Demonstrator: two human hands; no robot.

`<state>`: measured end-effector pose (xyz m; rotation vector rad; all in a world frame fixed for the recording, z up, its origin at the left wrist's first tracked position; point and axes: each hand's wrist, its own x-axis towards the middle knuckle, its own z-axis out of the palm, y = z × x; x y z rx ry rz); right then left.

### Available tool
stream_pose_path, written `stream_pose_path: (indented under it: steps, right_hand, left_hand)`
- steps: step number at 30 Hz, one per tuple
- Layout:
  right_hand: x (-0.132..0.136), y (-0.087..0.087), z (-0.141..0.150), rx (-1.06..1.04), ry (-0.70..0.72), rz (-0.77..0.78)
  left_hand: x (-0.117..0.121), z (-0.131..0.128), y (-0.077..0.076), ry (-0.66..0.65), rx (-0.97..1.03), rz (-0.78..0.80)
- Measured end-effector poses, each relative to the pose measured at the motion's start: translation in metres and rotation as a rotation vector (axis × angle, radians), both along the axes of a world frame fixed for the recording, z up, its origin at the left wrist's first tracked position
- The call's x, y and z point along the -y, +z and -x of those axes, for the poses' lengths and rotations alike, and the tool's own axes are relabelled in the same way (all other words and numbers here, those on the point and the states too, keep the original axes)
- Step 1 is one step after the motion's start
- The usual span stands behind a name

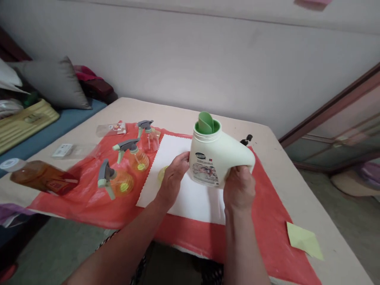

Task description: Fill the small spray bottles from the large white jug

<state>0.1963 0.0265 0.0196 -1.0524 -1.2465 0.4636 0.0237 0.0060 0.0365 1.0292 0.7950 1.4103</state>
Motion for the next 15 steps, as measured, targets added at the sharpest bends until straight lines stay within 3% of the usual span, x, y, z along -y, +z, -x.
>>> stream_pose_path:
  steps: [4, 9, 12, 15]
  right_hand:
    - [-0.02, -0.007, -0.007, -0.409, 0.084, 0.058]
    - [-0.035, -0.02, 0.0, -0.68, 0.097, 0.095]
    - [-0.043, -0.027, 0.004, -0.748, 0.103, 0.152]
    - [-0.047, -0.032, 0.003, -0.633, 0.153, 0.24]
  left_hand:
    - [0.014, -0.008, -0.002, 0.092, -0.079, 0.012]
    - [0.036, -0.026, -0.009, 0.228, -0.293, -0.028]
    - [0.036, -0.029, -0.017, 0.281, -0.465, -0.012]
    - [0.024, -0.024, -0.024, 0.3, -0.573, -0.022]
